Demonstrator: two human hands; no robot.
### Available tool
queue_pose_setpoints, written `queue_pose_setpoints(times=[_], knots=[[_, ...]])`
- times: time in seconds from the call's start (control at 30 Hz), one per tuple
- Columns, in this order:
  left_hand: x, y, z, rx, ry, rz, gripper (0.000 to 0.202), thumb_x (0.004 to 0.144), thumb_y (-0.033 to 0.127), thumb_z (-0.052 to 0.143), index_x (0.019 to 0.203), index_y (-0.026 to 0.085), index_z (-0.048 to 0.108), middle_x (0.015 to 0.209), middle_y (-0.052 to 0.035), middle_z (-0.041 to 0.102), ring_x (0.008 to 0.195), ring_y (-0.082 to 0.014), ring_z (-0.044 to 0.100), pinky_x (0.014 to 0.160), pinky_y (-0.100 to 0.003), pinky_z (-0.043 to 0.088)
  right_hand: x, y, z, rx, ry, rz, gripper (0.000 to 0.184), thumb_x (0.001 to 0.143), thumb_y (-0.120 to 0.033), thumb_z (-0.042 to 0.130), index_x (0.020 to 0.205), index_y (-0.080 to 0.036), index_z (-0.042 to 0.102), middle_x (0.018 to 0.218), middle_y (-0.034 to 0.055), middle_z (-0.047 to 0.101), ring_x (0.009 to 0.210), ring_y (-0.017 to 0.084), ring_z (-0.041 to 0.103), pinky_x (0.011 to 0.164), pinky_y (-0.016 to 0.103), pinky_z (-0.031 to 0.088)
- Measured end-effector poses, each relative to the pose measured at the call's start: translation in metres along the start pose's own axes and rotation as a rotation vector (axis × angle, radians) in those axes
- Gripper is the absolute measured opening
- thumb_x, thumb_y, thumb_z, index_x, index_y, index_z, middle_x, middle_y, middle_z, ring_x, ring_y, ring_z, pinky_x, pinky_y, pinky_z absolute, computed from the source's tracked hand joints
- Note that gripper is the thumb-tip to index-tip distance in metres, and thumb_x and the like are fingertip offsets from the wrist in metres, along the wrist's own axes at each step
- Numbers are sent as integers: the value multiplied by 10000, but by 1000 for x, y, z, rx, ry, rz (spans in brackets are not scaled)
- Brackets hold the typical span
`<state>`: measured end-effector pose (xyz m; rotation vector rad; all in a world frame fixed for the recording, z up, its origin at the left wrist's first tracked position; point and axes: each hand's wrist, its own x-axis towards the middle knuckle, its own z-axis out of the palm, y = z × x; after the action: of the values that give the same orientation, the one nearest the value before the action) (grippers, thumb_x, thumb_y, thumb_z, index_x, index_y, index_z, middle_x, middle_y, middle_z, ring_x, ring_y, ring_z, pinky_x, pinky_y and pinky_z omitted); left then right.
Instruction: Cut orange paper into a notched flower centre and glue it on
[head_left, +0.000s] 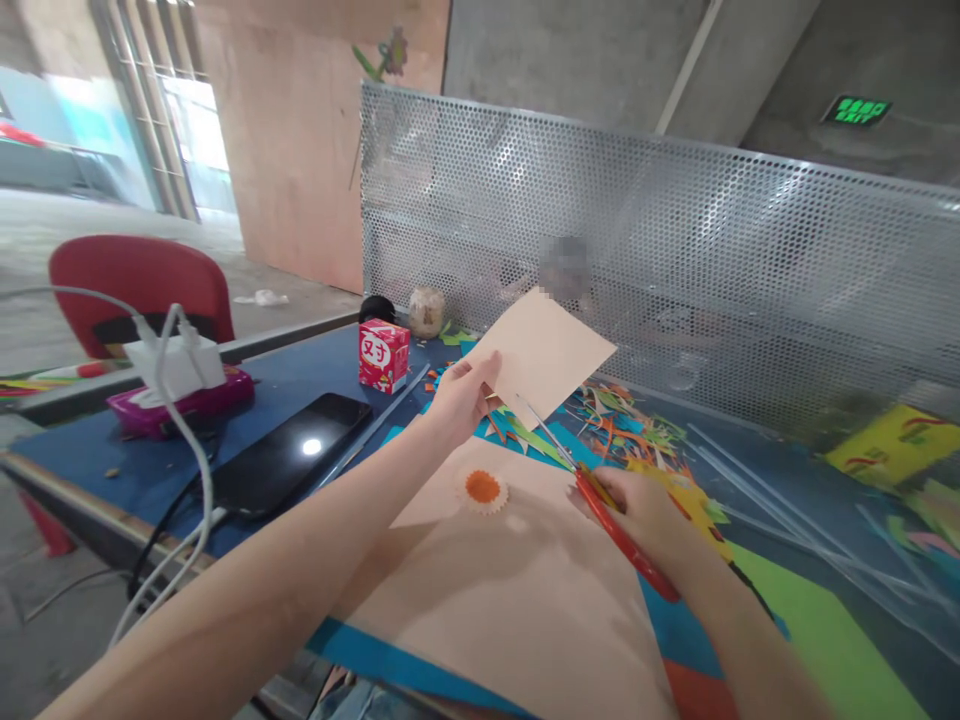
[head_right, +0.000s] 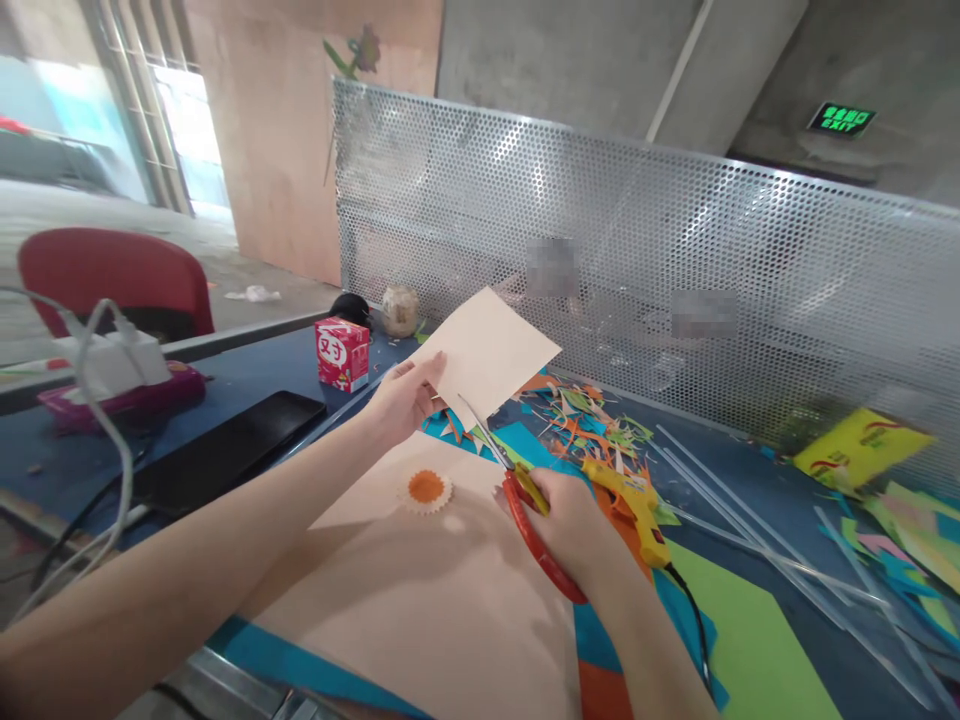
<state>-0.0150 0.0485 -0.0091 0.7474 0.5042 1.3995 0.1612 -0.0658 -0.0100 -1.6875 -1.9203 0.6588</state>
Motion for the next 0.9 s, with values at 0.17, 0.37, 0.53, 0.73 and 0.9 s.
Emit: queue_pose_setpoints(times=[0.17, 0.37, 0.53, 0.73, 0.9], knots=[[0, -1, -2, 4, -13, 9, 162, 661, 243, 692, 726, 126, 601, 604, -10, 629, 543, -115, 610, 613, -272, 531, 0, -2, -1, 13, 8, -34, 163, 743, -336, 544, 696, -185, 582, 690, 25, 650, 682, 219, 592, 562, 260, 409], [-3, 0, 0, 11, -22, 7, 141, 669, 234, 684, 719, 129, 605, 589, -8, 632, 543, -120, 620, 622, -270, 528, 1, 0, 3, 29, 17, -58, 155, 748, -346, 550, 719, -197, 584, 727, 37, 663, 726, 236, 614, 607, 282, 438], [-7, -1, 4, 11, -34, -9, 135, 664, 240, 686, 700, 135, 610, 590, -11, 639, 553, -127, 630, 595, -248, 521, 1, 3, 5, 63, 25, -59, 151, 740, -345, 561, 721, -196, 576, 739, 44, 666, 726, 240, 620, 608, 292, 446], [-9, 0, 5, 14, -26, -9, 115, 677, 230, 671, 690, 136, 606, 573, -6, 635, 546, -120, 628, 594, -236, 519, 1, 1, 4, 31, 23, -57, 155, 752, -343, 553, 700, -197, 554, 723, 41, 649, 713, 225, 609, 591, 276, 431], [-9, 0, 5, 28, -5, 1, 151, 653, 238, 692, 714, 133, 603, 575, -10, 635, 547, -130, 629, 587, -251, 520, 2, 2, 5, 12, 43, -58, 193, 744, -379, 552, 664, -203, 548, 676, 24, 651, 694, 231, 612, 557, 267, 422]])
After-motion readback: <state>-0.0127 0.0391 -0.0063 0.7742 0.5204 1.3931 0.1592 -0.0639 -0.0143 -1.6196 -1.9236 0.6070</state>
